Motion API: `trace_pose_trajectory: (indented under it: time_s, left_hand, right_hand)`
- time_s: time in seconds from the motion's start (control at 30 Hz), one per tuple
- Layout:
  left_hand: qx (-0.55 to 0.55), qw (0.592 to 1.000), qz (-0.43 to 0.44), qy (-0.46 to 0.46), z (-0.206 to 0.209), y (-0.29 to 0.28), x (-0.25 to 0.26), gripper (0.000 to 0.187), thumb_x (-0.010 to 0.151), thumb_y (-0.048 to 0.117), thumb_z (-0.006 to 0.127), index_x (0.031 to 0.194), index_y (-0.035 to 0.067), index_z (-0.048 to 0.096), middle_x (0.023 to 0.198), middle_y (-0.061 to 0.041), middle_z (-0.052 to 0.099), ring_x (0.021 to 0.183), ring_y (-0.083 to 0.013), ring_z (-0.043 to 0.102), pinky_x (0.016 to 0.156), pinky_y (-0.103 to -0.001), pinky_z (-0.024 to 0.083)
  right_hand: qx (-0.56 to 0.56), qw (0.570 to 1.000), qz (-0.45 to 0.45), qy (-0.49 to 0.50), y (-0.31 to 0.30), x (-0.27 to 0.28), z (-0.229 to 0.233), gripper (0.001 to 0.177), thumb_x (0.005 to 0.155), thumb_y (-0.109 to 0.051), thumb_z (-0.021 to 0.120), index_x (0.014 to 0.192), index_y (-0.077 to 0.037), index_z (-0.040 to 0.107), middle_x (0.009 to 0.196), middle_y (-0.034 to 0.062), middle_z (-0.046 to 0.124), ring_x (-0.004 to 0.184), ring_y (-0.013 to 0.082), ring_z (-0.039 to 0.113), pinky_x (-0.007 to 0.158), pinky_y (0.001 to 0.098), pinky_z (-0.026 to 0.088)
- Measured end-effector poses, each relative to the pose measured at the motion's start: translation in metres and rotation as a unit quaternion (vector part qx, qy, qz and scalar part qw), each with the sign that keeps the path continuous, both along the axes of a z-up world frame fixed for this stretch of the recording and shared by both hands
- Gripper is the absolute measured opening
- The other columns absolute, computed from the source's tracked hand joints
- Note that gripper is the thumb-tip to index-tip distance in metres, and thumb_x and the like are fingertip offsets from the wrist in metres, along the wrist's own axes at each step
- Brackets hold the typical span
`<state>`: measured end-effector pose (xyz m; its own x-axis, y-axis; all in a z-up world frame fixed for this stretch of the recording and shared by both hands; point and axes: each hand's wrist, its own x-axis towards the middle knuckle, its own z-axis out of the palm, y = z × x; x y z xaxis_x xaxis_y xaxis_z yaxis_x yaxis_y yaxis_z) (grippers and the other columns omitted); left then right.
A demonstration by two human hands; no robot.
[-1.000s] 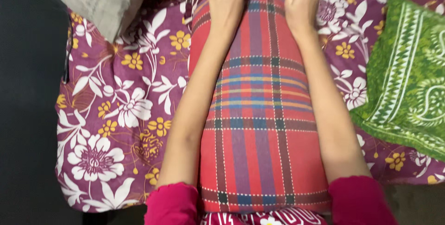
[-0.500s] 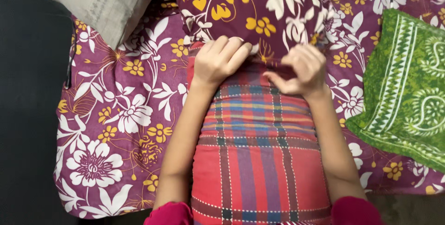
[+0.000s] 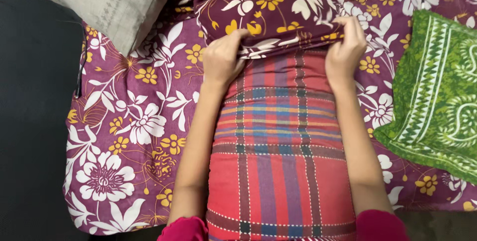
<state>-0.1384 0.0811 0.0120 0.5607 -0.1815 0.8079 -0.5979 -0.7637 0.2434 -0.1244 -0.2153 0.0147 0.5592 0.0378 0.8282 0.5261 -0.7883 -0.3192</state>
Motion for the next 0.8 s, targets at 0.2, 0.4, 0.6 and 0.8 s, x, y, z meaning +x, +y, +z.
trace_pose_trajectory:
  time_s: [0.2, 0.4, 0.6, 0.8]
  left_hand:
    - [0.067, 0.994, 0.068, 0.061, 0.022, 0.013, -0.002, 0.036, 0.093, 0.010, 0.073, 0.128, 0.019, 0.071, 0.087, -0.004, 0.065, 0.079, -0.0204, 0.068, 0.066, -0.037, 0.054]
    - [-0.013, 0.998, 0.025, -0.058, 0.028, -0.007, -0.008, 0.025, 0.088, 0.001, 0.062, 0.112, 0.010, 0.063, 0.106, -0.006, 0.065, 0.103, -0.0268, 0.065, 0.085, -0.038, 0.054]
    - [0.020, 0.998, -0.052, 0.022, 0.023, -0.001, -0.011, 0.035, 0.072, 0.004, 0.065, 0.107, 0.005, 0.062, 0.091, -0.012, 0.061, 0.089, -0.0323, 0.062, 0.079, -0.042, 0.049]
    - [0.061, 0.989, -0.132, 0.033, 0.030, 0.009, -0.013, 0.035, 0.074, 0.021, 0.077, 0.101, 0.005, 0.061, 0.081, -0.009, 0.060, 0.079, -0.0302, 0.062, 0.072, -0.043, 0.048]
  right_hand:
    - [-0.024, 0.994, 0.103, -0.007, -0.029, 0.015, -0.027, 0.010, 0.080, 0.009, 0.060, 0.084, 0.000, 0.058, 0.071, 0.0130, 0.056, 0.063, 0.0294, 0.057, 0.058, 0.0395, 0.046]
    - [-0.023, 0.998, 0.024, -0.054, 0.007, -0.022, 0.022, 0.025, 0.090, 0.008, 0.066, 0.111, 0.000, 0.075, 0.098, 0.0148, 0.065, 0.088, 0.0311, 0.067, 0.078, 0.0377, 0.053]
    - [0.004, 0.996, 0.050, -0.076, 0.012, -0.025, 0.024, 0.009, 0.089, 0.007, 0.065, 0.095, 0.001, 0.066, 0.092, 0.0178, 0.063, 0.086, 0.0352, 0.063, 0.074, 0.0420, 0.050]
    - [0.039, 0.992, 0.118, 0.024, -0.014, -0.011, -0.016, 0.007, 0.097, 0.003, 0.059, 0.091, 0.000, 0.060, 0.081, 0.0134, 0.061, 0.077, 0.0293, 0.063, 0.072, 0.0394, 0.048]
